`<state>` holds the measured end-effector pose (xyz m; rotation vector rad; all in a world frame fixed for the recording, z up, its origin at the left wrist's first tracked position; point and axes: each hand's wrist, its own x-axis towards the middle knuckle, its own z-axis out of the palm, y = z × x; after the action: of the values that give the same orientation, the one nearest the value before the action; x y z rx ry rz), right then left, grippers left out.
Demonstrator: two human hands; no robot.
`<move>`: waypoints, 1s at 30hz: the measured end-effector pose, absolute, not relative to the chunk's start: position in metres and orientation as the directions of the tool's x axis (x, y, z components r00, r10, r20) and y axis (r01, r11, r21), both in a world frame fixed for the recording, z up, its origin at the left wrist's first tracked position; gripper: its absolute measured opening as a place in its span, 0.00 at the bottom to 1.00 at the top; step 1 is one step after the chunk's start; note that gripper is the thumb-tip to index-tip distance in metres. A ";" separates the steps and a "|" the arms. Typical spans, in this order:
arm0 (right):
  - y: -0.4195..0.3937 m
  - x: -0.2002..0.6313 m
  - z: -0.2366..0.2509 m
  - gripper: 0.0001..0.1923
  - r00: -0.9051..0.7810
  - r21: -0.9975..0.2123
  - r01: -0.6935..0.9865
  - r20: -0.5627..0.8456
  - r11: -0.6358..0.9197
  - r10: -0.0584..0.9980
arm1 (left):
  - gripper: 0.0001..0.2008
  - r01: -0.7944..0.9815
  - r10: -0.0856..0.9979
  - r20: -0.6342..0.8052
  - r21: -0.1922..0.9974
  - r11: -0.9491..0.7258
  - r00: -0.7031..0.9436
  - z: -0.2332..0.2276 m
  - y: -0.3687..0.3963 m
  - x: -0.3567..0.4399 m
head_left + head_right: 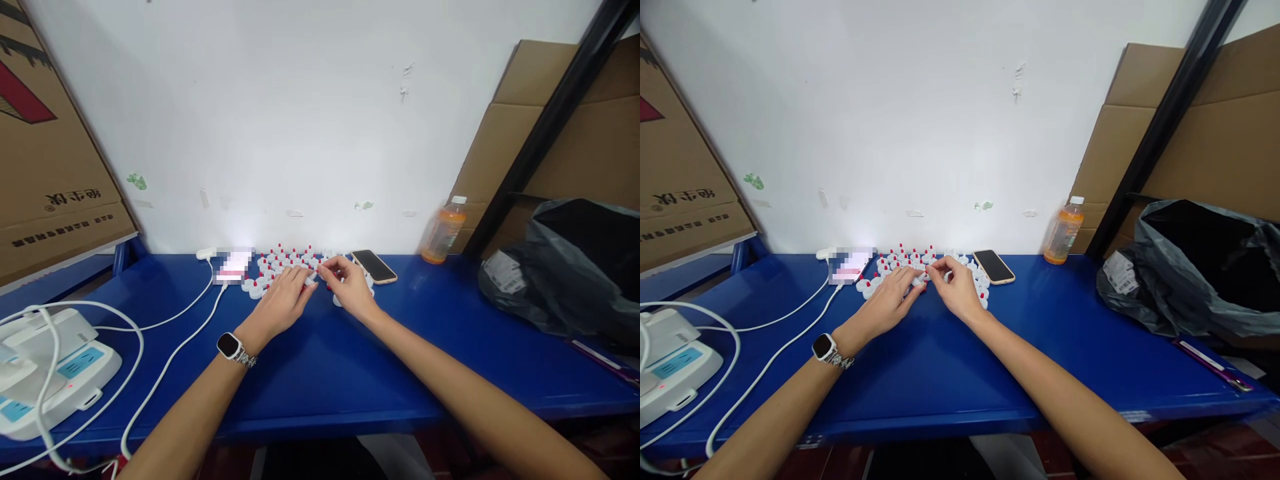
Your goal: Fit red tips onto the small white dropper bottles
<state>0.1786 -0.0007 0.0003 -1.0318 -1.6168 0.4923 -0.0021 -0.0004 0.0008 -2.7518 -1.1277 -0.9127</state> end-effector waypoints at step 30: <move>-0.009 0.185 0.009 0.20 -0.355 -0.076 0.806 0.733 0.588 0.581 | 0.13 0.610 0.561 0.568 0.126 -0.782 0.603 0.001 -0.010 0.007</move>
<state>0.1845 -0.0088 0.0089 -1.0973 -2.0731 -0.3863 0.0069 -0.0097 0.0012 -2.7391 -1.0025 -0.9270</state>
